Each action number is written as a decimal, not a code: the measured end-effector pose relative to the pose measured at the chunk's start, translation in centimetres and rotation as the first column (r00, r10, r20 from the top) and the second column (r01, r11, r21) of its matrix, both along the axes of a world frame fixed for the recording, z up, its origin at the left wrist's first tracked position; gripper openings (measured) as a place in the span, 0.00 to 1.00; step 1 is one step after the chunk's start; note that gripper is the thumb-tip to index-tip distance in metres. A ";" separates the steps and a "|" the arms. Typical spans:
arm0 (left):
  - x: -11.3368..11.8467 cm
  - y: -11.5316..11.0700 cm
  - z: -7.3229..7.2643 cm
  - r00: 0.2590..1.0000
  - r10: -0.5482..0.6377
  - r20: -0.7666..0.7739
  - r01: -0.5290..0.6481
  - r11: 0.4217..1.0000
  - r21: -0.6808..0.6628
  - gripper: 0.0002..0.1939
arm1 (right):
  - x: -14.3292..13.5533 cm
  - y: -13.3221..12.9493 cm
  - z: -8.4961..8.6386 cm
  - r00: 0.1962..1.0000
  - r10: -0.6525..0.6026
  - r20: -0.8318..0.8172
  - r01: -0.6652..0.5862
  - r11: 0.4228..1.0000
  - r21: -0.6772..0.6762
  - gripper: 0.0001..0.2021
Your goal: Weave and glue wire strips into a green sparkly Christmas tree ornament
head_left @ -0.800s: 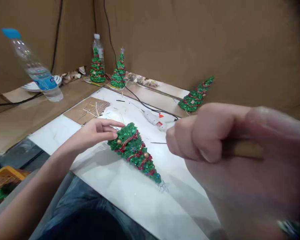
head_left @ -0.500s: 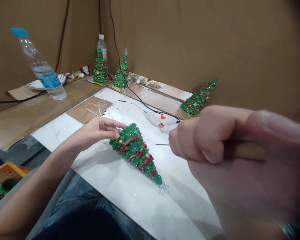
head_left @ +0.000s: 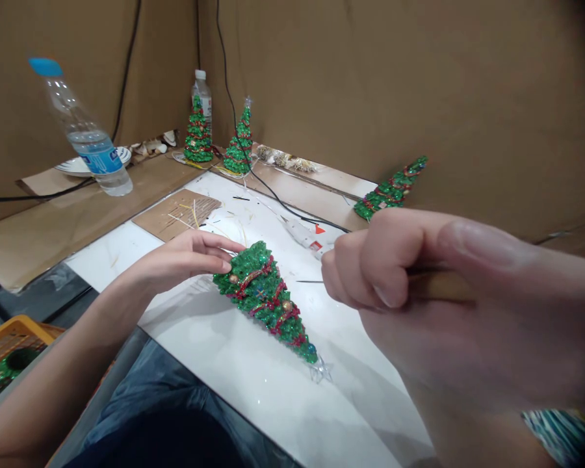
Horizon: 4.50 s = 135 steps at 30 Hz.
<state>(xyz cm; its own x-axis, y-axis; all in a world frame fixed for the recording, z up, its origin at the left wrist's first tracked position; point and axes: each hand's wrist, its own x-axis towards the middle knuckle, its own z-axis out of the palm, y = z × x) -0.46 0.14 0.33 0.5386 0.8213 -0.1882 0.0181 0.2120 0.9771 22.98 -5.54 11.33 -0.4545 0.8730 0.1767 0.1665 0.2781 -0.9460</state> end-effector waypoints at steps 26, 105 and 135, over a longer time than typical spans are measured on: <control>0.0 0.1 -0.2 0.998 -0.065 0.004 0.065 0.998 -0.003 0.14 | -1.0 0.0 -0.6 0.995 -0.098 -0.019 0.098 0.995 0.022 0.31; 0.0 3.7 -1.2 0.930 -0.367 0.003 0.363 0.919 -0.152 0.12 | -1.4 1.3 -3.2 0.972 -0.060 0.226 0.031 0.991 0.131 0.22; 0.8 2.5 -1.1 0.907 -0.421 0.033 0.421 0.898 -0.129 0.13 | -0.6 0.2 -2.2 0.963 -0.112 0.245 0.055 0.972 0.227 0.23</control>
